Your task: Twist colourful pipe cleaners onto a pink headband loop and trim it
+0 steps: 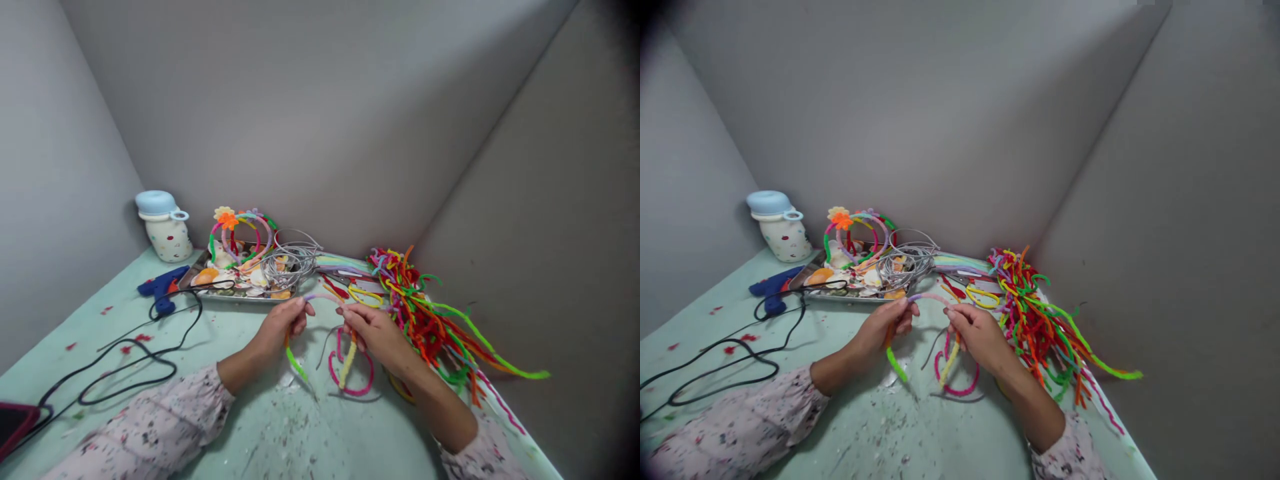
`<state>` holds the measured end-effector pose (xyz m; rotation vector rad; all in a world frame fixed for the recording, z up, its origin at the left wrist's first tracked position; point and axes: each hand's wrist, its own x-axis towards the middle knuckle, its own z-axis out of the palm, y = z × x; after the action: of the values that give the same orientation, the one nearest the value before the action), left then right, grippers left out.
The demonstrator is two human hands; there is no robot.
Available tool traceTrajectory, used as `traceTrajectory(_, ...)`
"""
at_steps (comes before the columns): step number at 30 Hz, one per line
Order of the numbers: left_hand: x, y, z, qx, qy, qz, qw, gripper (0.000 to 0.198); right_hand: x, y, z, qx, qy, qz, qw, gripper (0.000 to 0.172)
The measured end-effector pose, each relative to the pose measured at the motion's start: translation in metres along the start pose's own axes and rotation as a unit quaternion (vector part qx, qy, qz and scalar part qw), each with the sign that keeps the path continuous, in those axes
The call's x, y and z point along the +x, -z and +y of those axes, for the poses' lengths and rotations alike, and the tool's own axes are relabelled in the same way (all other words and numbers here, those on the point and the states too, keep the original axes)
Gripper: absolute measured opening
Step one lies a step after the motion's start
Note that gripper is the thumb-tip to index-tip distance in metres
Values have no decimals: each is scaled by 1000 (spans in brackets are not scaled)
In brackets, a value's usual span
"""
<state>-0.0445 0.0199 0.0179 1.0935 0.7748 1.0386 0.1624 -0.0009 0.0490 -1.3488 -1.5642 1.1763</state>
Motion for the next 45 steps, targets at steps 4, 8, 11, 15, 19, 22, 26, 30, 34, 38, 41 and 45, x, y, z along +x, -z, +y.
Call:
traceTrajectory(4, 3, 3, -2, -32, -4, 42, 999, 39, 4, -2, 9, 40, -6, 40, 998, 29)
traceTrajectory(8, 5, 4, 0, -43, -8, 54, 998, 30, 6, -4, 18, 57, -23, 33, 998, 28)
traceTrajectory(11, 6, 6, -1, -43, -12, 59, 997, 30, 6, -7, 23, 97, -44, 15, 994, 29)
traceTrajectory(15, 7, 8, -5, 9, -29, 72, 997, 32, 5, -6, 19, 110, -52, -1, 993, 30)
traceTrajectory(19, -1, 3, 2, 233, -140, 142, 952, 28, 0, -2, 5, 73, -61, -40, 995, 28)
traceTrajectory(22, -9, -3, 13, 422, -264, 96, 862, 33, -6, -2, -3, 50, -72, -84, 993, 28)
traceTrajectory(26, -12, -7, 16, 499, -305, 49, 810, 27, -12, -6, -7, 44, -63, -134, 988, 28)
traceTrajectory(30, -11, -8, 14, 473, -280, 12, 835, 12, -15, -12, -7, 41, -66, -170, 982, 27)
traceTrajectory(34, -10, -7, 24, 363, -208, 62, 906, 15, -14, -8, -9, 30, -63, -150, 986, 28)
traceTrajectory(38, -3, 3, 29, 301, -132, 150, 932, 24, -9, 8, -11, 12, -62, -96, 993, 27)
traceTrajectory(41, 2, 9, 24, 257, -115, 146, 948, 34, -6, 20, -10, 20, -60, -58, 996, 26)
traceTrajectory(45, 4, 11, 17, 297, -98, 156, 937, 40, -2, 33, -6, 44, -69, -32, 996, 30)
